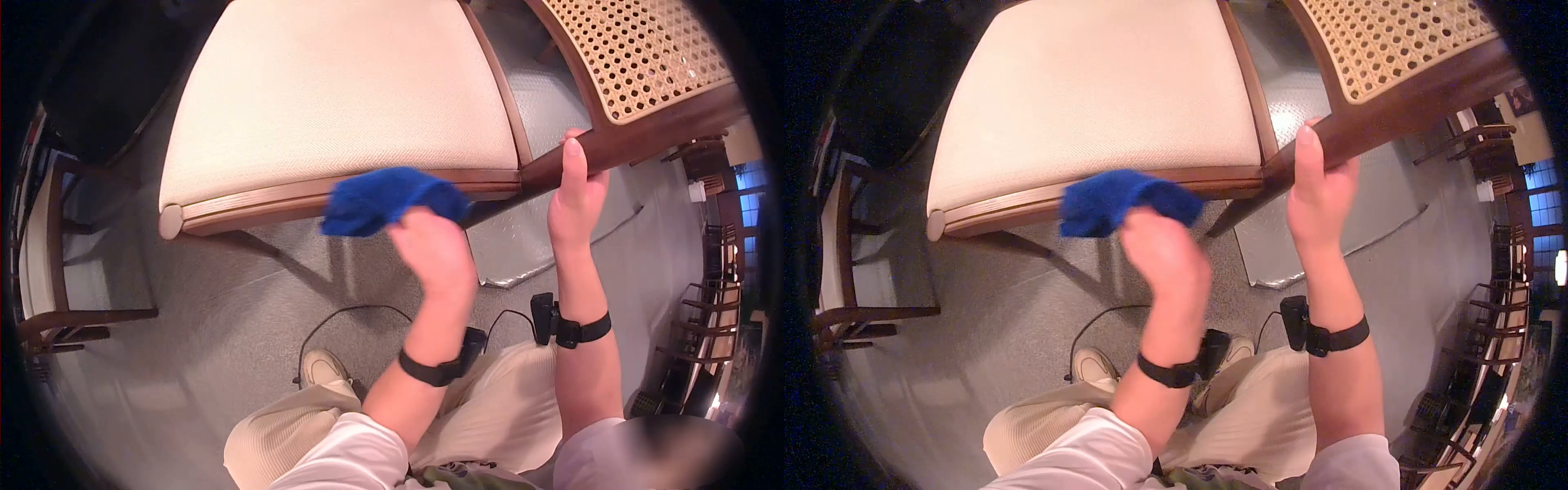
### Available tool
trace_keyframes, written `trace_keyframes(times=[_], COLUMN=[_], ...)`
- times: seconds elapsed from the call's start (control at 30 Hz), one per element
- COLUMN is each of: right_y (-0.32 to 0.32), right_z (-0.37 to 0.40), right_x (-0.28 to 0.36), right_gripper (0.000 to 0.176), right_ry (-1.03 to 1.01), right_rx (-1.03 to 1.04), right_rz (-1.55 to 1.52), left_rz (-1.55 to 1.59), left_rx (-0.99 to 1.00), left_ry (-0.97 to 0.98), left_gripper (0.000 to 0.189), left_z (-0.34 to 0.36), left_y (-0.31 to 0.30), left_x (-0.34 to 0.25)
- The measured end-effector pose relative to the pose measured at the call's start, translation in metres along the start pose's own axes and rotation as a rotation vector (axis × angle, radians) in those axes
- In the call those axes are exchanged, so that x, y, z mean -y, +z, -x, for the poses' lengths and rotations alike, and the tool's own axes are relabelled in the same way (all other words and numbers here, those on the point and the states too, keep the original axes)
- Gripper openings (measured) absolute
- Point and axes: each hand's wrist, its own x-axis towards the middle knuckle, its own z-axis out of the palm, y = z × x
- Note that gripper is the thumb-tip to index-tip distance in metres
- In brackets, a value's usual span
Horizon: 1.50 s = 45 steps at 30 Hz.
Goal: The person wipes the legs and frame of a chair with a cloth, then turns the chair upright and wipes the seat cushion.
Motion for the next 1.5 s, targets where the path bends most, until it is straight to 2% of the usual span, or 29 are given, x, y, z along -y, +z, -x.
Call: trace_keyframes(times=[0.1,0.17,0.2,0.27,0.33,0.37,0.4,0.43,0.47,0.53,0.6,0.67,0.7,0.77,0.83,0.87,0.93,1.0,1.1,1.13,1.17,1.2,1.23,1.27,1.3,1.33,1.4,1.47,1.5], right_y=[0.003,0.008,0.008,0.009,0.007,0.006,0.007,0.006,0.005,0.001,-0.002,-0.002,-0.001,-0.002,-0.001,0.0,0.0,0.002,0.004,0.006,0.006,0.007,0.007,0.006,0.003,-0.001,-0.006,-0.01,-0.01], right_z=[0.001,0.0,0.0,0.002,0.001,0.003,0.003,0.002,0.002,0.0,-0.002,-0.003,-0.003,-0.003,-0.004,-0.003,-0.003,-0.001,0.0,-0.001,-0.001,-0.001,-0.001,-0.002,-0.003,-0.003,-0.005,-0.006,-0.005], right_x=[0.0,0.0,-0.002,-0.004,-0.006,-0.008,-0.009,-0.007,-0.007,-0.009,-0.009,-0.006,-0.006,-0.009,-0.01,-0.011,-0.011,-0.014,-0.011,-0.011,-0.01,-0.01,-0.01,-0.012,-0.012,-0.012,-0.009,-0.009,-0.008], right_gripper=[0.019,0.018,0.018,0.019,0.02,0.022,0.022,0.024,0.026,0.027,0.029,0.024,0.023,0.022,0.025,0.025,0.025,0.026,0.026,0.026,0.026,0.027,0.027,0.027,0.027,0.028,0.029,0.025,0.025], right_ry=[0.006,0.011,0.012,0.011,0.02,0.036,0.044,0.038,0.028,0.015,-0.038,-0.03,-0.045,-0.055,-0.069,-0.065,-0.073,-0.05,-0.004,0.011,0.011,0.011,0.012,0.018,0.014,0.007,0.021,-0.021,-0.018], right_rx=[-0.016,-0.081,-0.074,-0.158,-0.145,-0.145,-0.127,-0.131,-0.141,-0.123,-0.041,-0.046,-0.045,-0.054,-0.037,-0.038,-0.039,-0.08,-0.144,-0.169,-0.166,-0.181,-0.195,-0.191,-0.163,-0.134,-0.098,-0.054,-0.062], right_rz=[-0.062,-0.12,-0.123,-0.052,-0.046,-0.026,-0.046,-0.027,-0.003,-0.008,0.032,-0.009,-0.002,0.009,0.038,0.036,0.01,0.005,0.003,0.011,-0.001,0.013,0.027,0.017,0.047,0.08,0.089,0.073,0.083], left_rz=[0.257,0.586,0.587,-0.401,0.491,0.113,0.085,-0.059,-0.065,-0.023,0.049,0.116,0.106,0.287,0.468,0.561,0.631,0.663,0.479,0.414,0.514,0.384,0.369,0.277,0.193,-0.217,0.08,0.392,0.503], left_rx=[0.095,-0.261,-0.268,-0.28,0.115,0.229,0.06,0.057,0.045,0.304,0.22,0.274,0.279,-0.044,-0.379,-0.308,-0.353,-0.446,-0.436,-0.286,-0.315,-0.138,-0.154,0.062,0.035,-0.074,0.126,0.052,0.013], left_ry=[0.107,0.043,0.044,0.86,0.127,0.025,0.236,0.368,0.374,0.497,0.47,0.196,0.194,0.184,0.176,0.133,0.189,0.22,0.189,0.154,0.213,0.246,0.393,0.376,0.44,0.703,0.523,0.145,-0.304], left_gripper=[0.019,0.015,0.015,0.01,0.008,0.016,0.027,0.031,0.031,0.029,0.024,0.032,0.032,0.019,0.024,0.029,0.035,0.035,0.032,0.027,0.019,0.02,0.03,0.036,0.036,0.035,0.032,0.031,0.02], left_z=[-0.007,-0.018,-0.022,-0.023,0.008,0.026,0.044,0.059,0.056,0.046,0.038,0.022,0.015,-0.011,-0.047,-0.066,-0.078,-0.081,-0.069,-0.053,-0.05,-0.032,-0.015,-0.002,0.004,0.007,0.003,-0.01,-0.017], left_y=[-0.028,-0.011,-0.007,0.006,0.041,0.047,0.078,0.082,0.072,0.06,0.057,0.037,0.025,-0.003,-0.037,-0.059,-0.071,-0.06,-0.049,-0.046,-0.022,-0.011,0.012,0.022,0.034,0.028,0.026,0.019,-0.008], left_x=[-0.036,-0.042,-0.023,0.033,0.035,0.025,0.034,0.037,0.033,0.027,0.036,0.051,0.043,-0.002,-0.038,-0.045,-0.076,-0.073,-0.05,-0.042,-0.019,-0.001,0.0,0.021,0.014,0.012,0.021,0.029,-0.02])
